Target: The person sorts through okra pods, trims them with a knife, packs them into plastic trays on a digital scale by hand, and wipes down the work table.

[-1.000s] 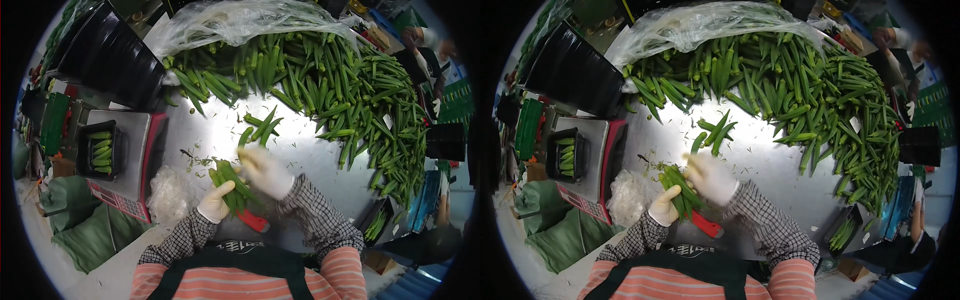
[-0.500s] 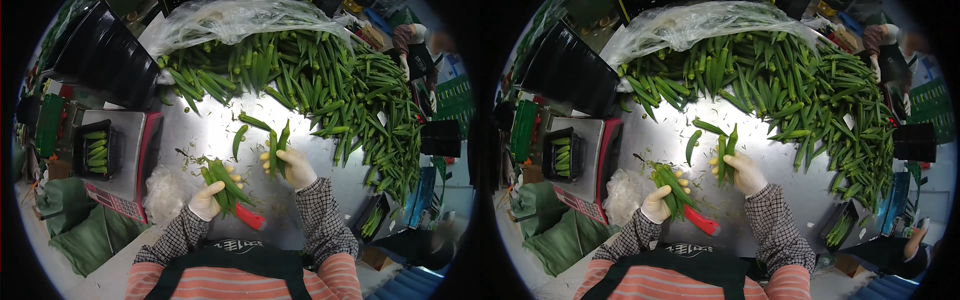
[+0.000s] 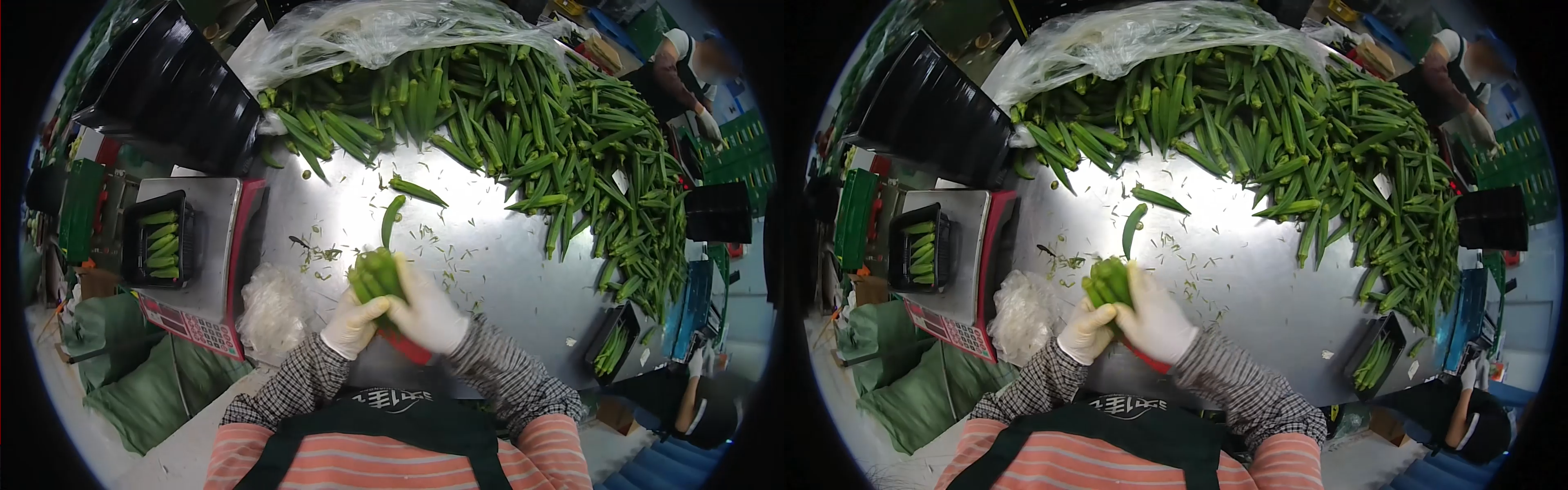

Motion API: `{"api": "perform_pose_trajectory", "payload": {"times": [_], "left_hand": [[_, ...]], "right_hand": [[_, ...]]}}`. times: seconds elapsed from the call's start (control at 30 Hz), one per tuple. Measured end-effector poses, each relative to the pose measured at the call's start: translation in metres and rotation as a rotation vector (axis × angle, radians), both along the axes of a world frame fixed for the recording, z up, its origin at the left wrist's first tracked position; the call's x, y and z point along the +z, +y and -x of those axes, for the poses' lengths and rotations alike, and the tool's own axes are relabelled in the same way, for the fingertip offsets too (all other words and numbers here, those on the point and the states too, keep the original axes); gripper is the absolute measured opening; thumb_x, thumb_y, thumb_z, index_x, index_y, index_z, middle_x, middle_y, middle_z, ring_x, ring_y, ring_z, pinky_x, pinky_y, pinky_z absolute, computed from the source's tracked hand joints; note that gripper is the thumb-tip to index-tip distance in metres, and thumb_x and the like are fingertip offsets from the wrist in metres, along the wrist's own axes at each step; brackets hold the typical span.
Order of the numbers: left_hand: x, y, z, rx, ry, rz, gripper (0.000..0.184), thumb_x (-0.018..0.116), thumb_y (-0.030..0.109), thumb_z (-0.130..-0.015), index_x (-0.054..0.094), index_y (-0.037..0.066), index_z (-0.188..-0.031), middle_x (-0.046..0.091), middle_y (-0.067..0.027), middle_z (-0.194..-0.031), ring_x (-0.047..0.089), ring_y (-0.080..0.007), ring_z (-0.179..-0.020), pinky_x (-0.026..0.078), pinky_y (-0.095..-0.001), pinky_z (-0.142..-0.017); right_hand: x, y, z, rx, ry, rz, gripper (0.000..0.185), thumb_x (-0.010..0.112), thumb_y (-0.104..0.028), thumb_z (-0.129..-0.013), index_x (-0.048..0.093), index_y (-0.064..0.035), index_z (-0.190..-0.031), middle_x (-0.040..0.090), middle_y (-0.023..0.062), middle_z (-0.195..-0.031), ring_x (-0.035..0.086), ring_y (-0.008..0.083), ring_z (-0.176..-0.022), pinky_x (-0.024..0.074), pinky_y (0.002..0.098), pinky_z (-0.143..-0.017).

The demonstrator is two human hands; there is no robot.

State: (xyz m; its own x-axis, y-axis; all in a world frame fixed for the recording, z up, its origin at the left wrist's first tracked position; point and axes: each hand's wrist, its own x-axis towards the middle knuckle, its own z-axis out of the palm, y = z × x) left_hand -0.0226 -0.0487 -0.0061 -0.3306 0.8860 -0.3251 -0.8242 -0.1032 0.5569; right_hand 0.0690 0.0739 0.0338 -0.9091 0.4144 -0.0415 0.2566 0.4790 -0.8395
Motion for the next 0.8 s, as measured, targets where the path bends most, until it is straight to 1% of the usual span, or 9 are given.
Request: {"api": "perform_pose_trajectory", "payload": {"times": [0.17, 0.27, 0.3, 0.37, 0.47, 0.53, 0.6, 0.73, 0.8], "left_hand": [[-0.005, -0.022, -0.002, 0.177, -0.222, -0.007, 0.053, 0.062, 0.014, -0.083, 0.038, 0.004, -0.129, 0.050, -0.0102, -0.120, 0.049, -0.0204, -0.113, 0.043, -0.0356, -0.095], [-0.001, -0.036, 0.010, 0.191, -0.282, -0.060, 0.056, 0.063, 0.020, -0.082, 0.038, 0.004, -0.130, 0.052, -0.0116, -0.118, 0.053, -0.0227, -0.105, 0.045, -0.0371, -0.093], [-0.006, -0.044, 0.019, 0.067, -0.291, -0.174, 0.061, 0.064, 0.027, -0.081, 0.037, 0.004, -0.131, 0.054, -0.0127, -0.115, 0.057, -0.0234, -0.099, 0.046, -0.0391, -0.088], [0.001, -0.055, 0.027, 0.067, -0.314, -0.240, 0.064, 0.065, 0.028, -0.080, 0.037, 0.004, -0.132, 0.055, -0.0129, -0.112, 0.057, -0.0235, -0.096, 0.047, -0.0392, -0.084], [0.014, -0.062, 0.031, 0.087, -0.316, -0.305, 0.066, 0.066, 0.028, -0.078, 0.037, 0.003, -0.132, 0.056, -0.0117, -0.108, 0.057, -0.0228, -0.087, 0.048, -0.0379, -0.077], [0.024, -0.071, 0.033, 0.100, -0.262, -0.326, 0.066, 0.067, 0.028, -0.078, 0.038, 0.003, -0.132, 0.056, -0.0111, -0.107, 0.057, -0.0227, -0.084, 0.047, -0.0373, -0.076], [0.041, -0.079, 0.036, 0.116, -0.180, -0.292, 0.067, 0.069, 0.028, -0.075, 0.039, 0.004, -0.130, 0.056, -0.0103, -0.103, 0.056, -0.0221, -0.082, 0.047, -0.0348, -0.075], [0.069, -0.109, 0.050, 0.187, -0.074, -0.267, 0.067, 0.071, 0.023, -0.071, 0.040, 0.003, -0.127, 0.057, -0.0105, -0.100, 0.057, -0.0222, -0.079, 0.048, -0.0333, -0.070], [0.087, -0.132, 0.063, 0.268, 0.009, -0.258, 0.068, 0.071, 0.021, -0.070, 0.039, 0.003, -0.127, 0.057, -0.0107, -0.097, 0.058, -0.0221, -0.077, 0.049, -0.0335, -0.067]], "right_hand": [[0.012, -0.030, 0.003, 0.185, 0.115, -0.343, 0.051, 0.058, -0.016, -0.079, 0.043, 0.0061, -0.122, 0.054, 0.0257, -0.105, 0.054, 0.0364, -0.098, 0.0433, 0.0412, -0.086], [0.004, -0.002, 0.020, 0.271, 0.279, -0.079, 0.031, 0.058, -0.012, -0.080, 0.056, 0.0012, -0.107, 0.058, 0.0201, -0.097, 0.057, 0.0350, -0.091, 0.0462, 0.0405, -0.081], [0.019, 0.006, 0.028, 0.187, 0.178, -0.032, 0.017, 0.057, -0.007, -0.079, 0.061, -0.0013, -0.095, 0.061, 0.0160, -0.091, 0.059, 0.0339, -0.085, 0.0479, 0.0398, -0.078], [-0.013, 0.022, 0.042, 0.038, 0.163, -0.298, 0.022, 0.054, -0.004, -0.079, 0.059, -0.0020, -0.100, 0.059, 0.0176, -0.100, 0.056, 0.0342, -0.092, 0.0459, 0.0404, -0.082], [-0.040, 0.038, 0.064, 0.080, -0.092, -0.631, 0.031, 0.052, -0.004, -0.074, 0.059, -0.0056, -0.104, 0.053, 0.0166, -0.113, 0.050, 0.0347, -0.105, 0.0422, 0.0408, -0.087], [-0.064, 0.043, 0.071, 0.115, -0.036, -0.890, 0.032, 0.052, -0.004, -0.073, 0.059, -0.0065, -0.104, 0.052, 0.0174, -0.115, 0.045, 0.0363, -0.111, 0.0375, 0.0441, -0.093], [-0.074, 0.045, 0.074, 0.136, -0.046, -0.874, 0.033, 0.054, -0.009, -0.073, 0.058, -0.0060, -0.106, 0.050, 0.0167, -0.120, 0.041, 0.0334, -0.117, 0.0298, 0.0469, -0.101], [-0.063, 0.042, 0.074, 0.078, 0.050, -0.828, 0.024, 0.059, -0.009, -0.072, 0.060, -0.0070, -0.096, 0.053, 0.0136, -0.112, 0.044, 0.0310, -0.114, 0.0297, 0.0480, -0.101], [-0.056, 0.050, 0.075, 0.051, 0.095, -0.819, 0.021, 0.059, -0.008, -0.072, 0.059, -0.0066, -0.094, 0.057, 0.0116, -0.099, 0.050, 0.0307, -0.100, 0.0362, 0.0451, -0.091]]}}
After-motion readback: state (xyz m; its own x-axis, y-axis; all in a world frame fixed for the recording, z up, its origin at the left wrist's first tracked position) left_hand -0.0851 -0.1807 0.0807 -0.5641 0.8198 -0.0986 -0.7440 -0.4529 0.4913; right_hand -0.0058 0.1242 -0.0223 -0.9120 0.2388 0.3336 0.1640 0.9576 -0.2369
